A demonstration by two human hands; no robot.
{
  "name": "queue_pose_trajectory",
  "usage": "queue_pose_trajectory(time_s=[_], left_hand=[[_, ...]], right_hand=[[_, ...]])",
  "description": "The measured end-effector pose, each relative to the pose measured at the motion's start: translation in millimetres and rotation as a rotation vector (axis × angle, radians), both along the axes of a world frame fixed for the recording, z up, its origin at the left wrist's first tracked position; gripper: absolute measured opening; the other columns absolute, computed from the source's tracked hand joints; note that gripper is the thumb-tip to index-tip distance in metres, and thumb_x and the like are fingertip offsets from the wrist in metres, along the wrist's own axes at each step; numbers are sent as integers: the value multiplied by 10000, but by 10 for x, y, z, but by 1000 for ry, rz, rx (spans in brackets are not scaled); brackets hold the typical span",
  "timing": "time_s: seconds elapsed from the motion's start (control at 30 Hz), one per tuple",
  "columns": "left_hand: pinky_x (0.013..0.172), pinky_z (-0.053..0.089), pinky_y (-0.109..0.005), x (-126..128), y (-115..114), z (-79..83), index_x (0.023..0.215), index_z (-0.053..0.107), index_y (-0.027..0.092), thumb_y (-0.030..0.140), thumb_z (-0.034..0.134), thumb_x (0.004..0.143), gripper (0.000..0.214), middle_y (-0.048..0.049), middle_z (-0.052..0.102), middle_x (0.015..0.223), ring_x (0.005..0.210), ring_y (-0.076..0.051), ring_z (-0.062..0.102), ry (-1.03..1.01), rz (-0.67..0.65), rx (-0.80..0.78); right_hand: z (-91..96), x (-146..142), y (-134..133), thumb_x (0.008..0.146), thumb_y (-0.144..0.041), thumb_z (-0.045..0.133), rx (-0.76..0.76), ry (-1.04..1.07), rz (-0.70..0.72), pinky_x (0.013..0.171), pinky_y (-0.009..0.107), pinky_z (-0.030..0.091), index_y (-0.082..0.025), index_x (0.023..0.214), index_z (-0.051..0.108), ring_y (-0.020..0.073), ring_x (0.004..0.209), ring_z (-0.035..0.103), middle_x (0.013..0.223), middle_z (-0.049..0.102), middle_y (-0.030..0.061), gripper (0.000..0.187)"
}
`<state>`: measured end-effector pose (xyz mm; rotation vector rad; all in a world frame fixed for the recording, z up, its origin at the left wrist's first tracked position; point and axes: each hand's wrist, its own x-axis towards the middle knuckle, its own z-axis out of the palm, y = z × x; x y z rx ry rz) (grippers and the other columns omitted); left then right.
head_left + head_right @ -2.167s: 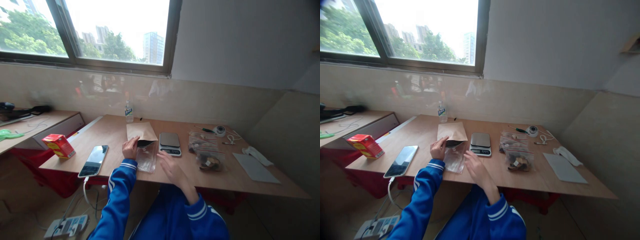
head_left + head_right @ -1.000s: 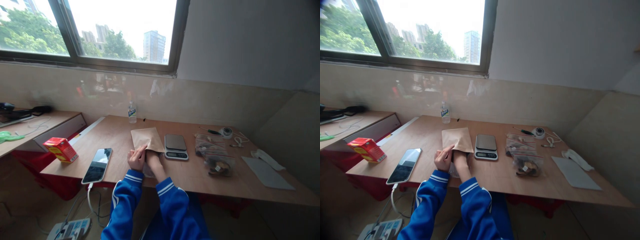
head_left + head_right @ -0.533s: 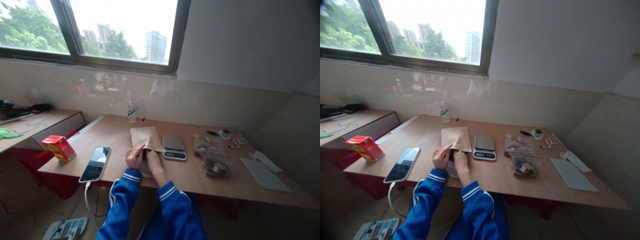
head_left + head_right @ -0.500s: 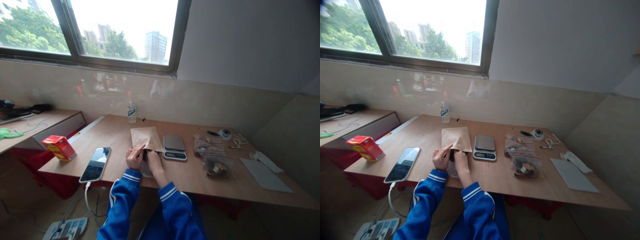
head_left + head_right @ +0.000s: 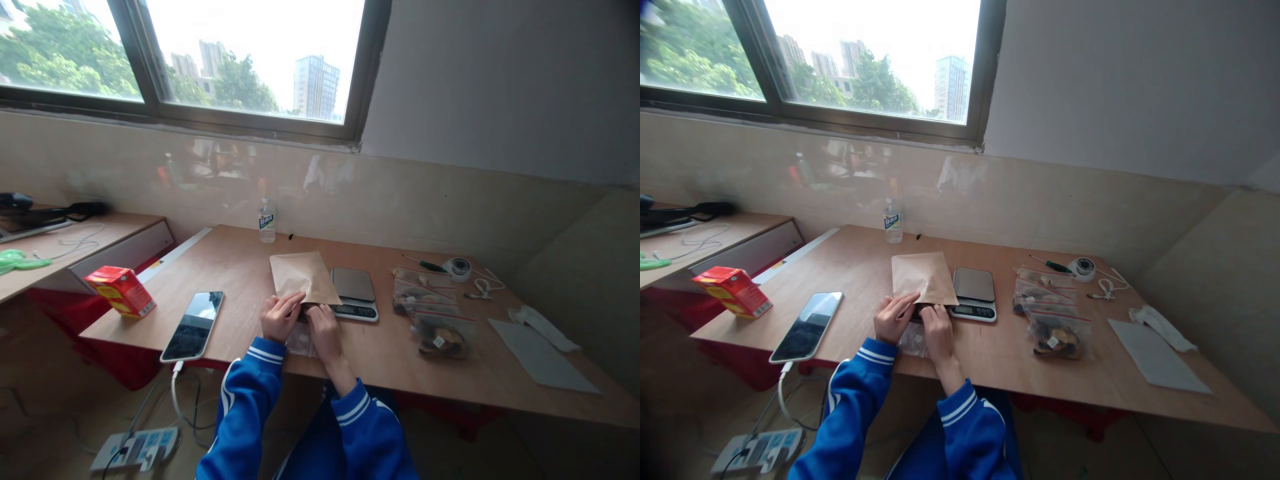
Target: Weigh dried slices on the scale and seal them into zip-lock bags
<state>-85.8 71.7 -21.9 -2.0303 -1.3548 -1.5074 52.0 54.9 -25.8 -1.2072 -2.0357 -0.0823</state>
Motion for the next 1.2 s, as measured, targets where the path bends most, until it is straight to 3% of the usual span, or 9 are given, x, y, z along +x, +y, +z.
queue_pose_trajectory(time_s=[0.23, 0.5, 0.93, 1.1, 1.2], left_hand=[[707, 454, -301, 2, 6, -8, 1028, 700, 283, 230, 552, 859, 231, -2, 734, 983, 675, -149, 621, -27, 29, -2], [705, 440, -298, 10, 30, -39, 1041, 698, 288, 245, 539, 868, 239, -3, 732, 996, 679, -151, 614, -7, 51, -20], [721, 410, -307, 1, 48, -46, 1028, 703, 300, 258, 562, 856, 226, 15, 733, 990, 655, -158, 600, -60, 128, -16], [722, 400, -307, 7, 44, -37, 1015, 708, 305, 255, 564, 855, 221, 16, 735, 984, 648, -157, 595, -68, 124, -10], [726, 403, -304, 7, 39, -31, 1006, 711, 298, 255, 565, 855, 214, 24, 734, 987, 646, -153, 589, -56, 128, -13]], right_hand=[[-11, 182, -60, 940, -180, 398, 41, 197, 114, 935, 434, 473, -206, 943, 662, 223, 1037, 597, 1065, 683, 84, 266], [-44, 321, -64, 886, -166, 463, -65, 447, 203, 970, 433, 470, -225, 925, 639, 199, 1087, 600, 1085, 684, 67, 190], [66, 651, -277, 905, -166, 453, -33, 412, 212, 966, 390, 483, -226, 950, 629, 181, 1113, 589, 1100, 678, 53, 192], [252, 887, 150, 879, -216, 490, 33, 460, -46, 949, 406, 460, -198, 926, 610, 205, 1065, 601, 1081, 672, 89, 131], [307, 1044, 519, 853, -226, 492, -54, 365, -109, 891, 405, 474, -183, 863, 622, 226, 987, 622, 999, 689, 100, 138]])
